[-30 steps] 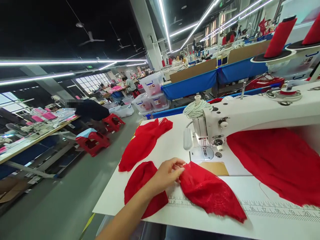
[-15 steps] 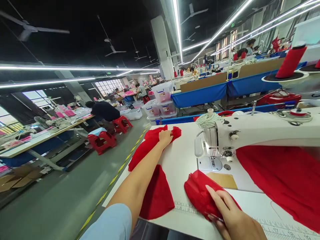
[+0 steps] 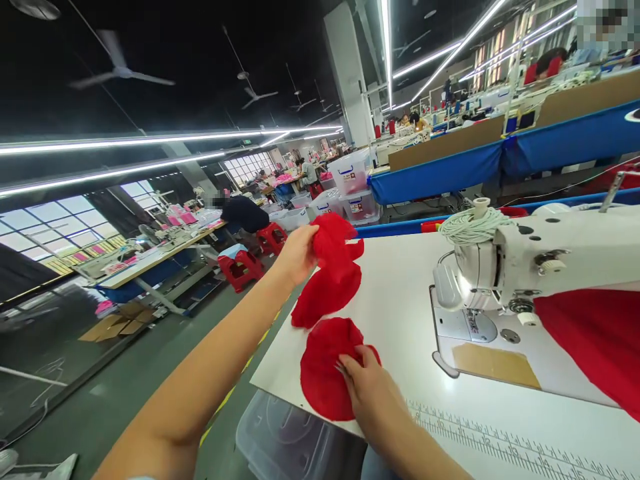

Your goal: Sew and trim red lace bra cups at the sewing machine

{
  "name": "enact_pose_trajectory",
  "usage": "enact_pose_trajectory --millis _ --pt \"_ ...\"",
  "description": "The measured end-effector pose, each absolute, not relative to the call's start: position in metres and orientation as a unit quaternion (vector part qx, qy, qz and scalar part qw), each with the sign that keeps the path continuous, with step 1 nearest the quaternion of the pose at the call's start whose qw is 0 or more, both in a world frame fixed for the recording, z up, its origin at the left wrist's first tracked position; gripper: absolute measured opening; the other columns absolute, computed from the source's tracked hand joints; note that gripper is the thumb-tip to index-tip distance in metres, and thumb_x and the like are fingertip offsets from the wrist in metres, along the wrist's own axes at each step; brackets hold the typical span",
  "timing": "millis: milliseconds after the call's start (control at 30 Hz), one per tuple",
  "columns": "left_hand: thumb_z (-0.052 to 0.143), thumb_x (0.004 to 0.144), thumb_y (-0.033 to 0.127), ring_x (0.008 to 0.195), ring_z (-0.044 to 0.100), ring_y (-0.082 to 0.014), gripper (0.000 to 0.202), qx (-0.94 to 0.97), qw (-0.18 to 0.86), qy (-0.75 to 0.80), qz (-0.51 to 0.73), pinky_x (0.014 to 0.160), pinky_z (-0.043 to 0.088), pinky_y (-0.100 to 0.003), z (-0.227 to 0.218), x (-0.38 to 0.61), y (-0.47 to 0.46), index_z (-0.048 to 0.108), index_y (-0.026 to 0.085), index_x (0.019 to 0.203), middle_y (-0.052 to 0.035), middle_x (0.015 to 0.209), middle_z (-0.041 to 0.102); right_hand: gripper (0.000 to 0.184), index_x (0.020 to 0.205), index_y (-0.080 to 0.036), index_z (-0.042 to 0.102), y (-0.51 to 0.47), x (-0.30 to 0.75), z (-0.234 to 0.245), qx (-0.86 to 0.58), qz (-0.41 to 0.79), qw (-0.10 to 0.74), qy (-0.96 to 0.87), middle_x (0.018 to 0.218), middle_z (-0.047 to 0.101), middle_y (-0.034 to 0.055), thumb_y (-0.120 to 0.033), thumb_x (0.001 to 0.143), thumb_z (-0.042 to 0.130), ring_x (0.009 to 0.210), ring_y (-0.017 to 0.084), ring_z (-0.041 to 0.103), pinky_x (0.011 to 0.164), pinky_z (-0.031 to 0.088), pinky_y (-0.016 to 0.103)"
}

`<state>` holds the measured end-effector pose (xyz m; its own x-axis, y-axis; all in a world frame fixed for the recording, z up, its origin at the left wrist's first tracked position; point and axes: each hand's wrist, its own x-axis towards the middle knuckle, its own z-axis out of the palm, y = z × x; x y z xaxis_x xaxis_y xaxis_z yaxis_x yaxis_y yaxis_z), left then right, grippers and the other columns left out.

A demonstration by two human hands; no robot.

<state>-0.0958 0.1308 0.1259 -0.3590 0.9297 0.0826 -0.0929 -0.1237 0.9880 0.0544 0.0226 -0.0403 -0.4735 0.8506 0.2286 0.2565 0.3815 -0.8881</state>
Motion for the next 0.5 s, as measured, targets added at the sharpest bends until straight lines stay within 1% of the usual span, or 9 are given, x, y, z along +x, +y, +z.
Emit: enact_pose_trajectory --millis 67,167,233,267,300,333,367,400,500 --pt "0.059 0.079 0.017 0.048 0.048 -0.0057 0.012 0.371 0.432 0.514 0.641 0.05 0.04 -0.017 0.126 -0.097 0.11 0.052 0.017 0.069 0.0076 0.055 0.049 0.038 0.102 -0.015 0.074 0.02 0.037 -0.045 -0.343 0.431 0.344 -0.76 0.126 0.06 0.0239 -0.03 0.085 0.043 0.1 0.036 0.067 0.086 0.052 0.053" --pt "0.063 0.068 0.009 0.048 0.053 -0.0074 0.01 0.329 0.487 0.515 0.624 0.053 0.044 -0.019 0.109 -0.095 0.088 0.055 0.015 0.066 0.0045 0.054 0.056 0.037 0.103 -0.018 0.07 0.015 0.03 -0.04 -0.302 0.453 0.361 -0.757 0.129 0.059 0.0185 -0.031 0.092 0.037 0.106 0.028 0.065 0.088 0.053 0.042" --pt "0.063 0.062 0.004 0.049 0.056 -0.009 0.012 0.302 0.525 0.518 0.605 0.055 0.046 -0.021 0.093 -0.091 0.077 0.057 0.014 0.065 0.0026 0.055 0.06 0.039 0.101 -0.019 0.067 0.01 0.044 -0.034 -0.275 0.459 0.376 -0.757 0.121 0.062 0.0162 -0.033 0.095 0.031 0.098 0.024 0.066 0.083 0.054 0.037" --pt "0.063 0.06 0.002 0.051 0.057 -0.0096 0.015 0.287 0.542 0.517 0.597 0.057 0.047 -0.022 0.083 -0.088 0.071 0.057 0.014 0.065 0.0022 0.057 0.062 0.039 0.097 -0.02 0.066 0.007 0.056 -0.032 -0.262 0.458 0.383 -0.758 0.111 0.065 0.0143 -0.034 0.096 0.03 0.091 0.023 0.067 0.08 0.054 0.035" --pt "0.064 0.057 0.001 0.052 0.059 -0.0101 0.017 0.272 0.56 0.514 0.59 0.06 0.049 -0.023 0.074 -0.084 0.066 0.058 0.015 0.065 0.0023 0.059 0.064 0.035 0.091 -0.022 0.066 0.004 0.07 -0.031 -0.238 0.461 0.377 -0.767 0.1 0.066 0.0108 -0.037 0.095 0.034 0.082 0.021 0.066 0.073 0.054 0.033" --pt "0.065 0.057 0.0 0.055 0.061 -0.0109 0.019 0.258 0.578 0.51 0.582 0.064 0.05 -0.025 0.065 -0.078 0.06 0.059 0.016 0.066 0.0021 0.061 0.066 0.032 0.091 -0.024 0.065 0.002 0.085 -0.031 -0.232 0.466 0.386 -0.762 0.098 0.066 0.0089 -0.039 0.094 0.038 0.074 0.019 0.064 0.067 0.053 0.03" --pt "0.066 0.057 0.002 0.059 0.063 -0.0126 0.019 0.245 0.597 0.507 0.572 0.068 0.052 -0.027 0.057 -0.071 0.054 0.061 0.016 0.068 0.0011 0.065 0.068 0.032 0.092 -0.025 0.065 0.001 0.101 -0.032 -0.243 0.48 0.401 -0.742 0.095 0.066 0.0075 -0.041 0.095 0.038 0.07 0.018 0.062 0.065 0.051 0.029" --pt "0.069 0.059 0.005 0.065 0.066 -0.015 0.018 0.234 0.621 0.499 0.558 0.072 0.052 -0.029 0.049 -0.063 0.049 0.063 0.016 0.072 -0.0009 0.069 0.07 0.034 0.088 -0.025 0.066 0.001 0.116 -0.034 -0.274 0.494 0.421 -0.71 0.089 0.066 0.0062 -0.043 0.095 0.038 0.073 0.019 0.062 0.067 0.051 0.028" --pt "0.075 0.067 0.018 0.089 0.069 -0.0225 0.023 0.221 0.713 0.431 0.507 0.088 0.05 -0.034 0.03 -0.032 0.037 0.07 0.012 0.089 -0.0091 0.088 0.074 0.032 0.091 -0.024 0.069 0.011 0.151 -0.045 -0.438 0.524 0.487 -0.545 0.087 0.068 0.0055 -0.054 0.085 0.057 0.087 0.023 0.063 0.072 0.051 0.028"
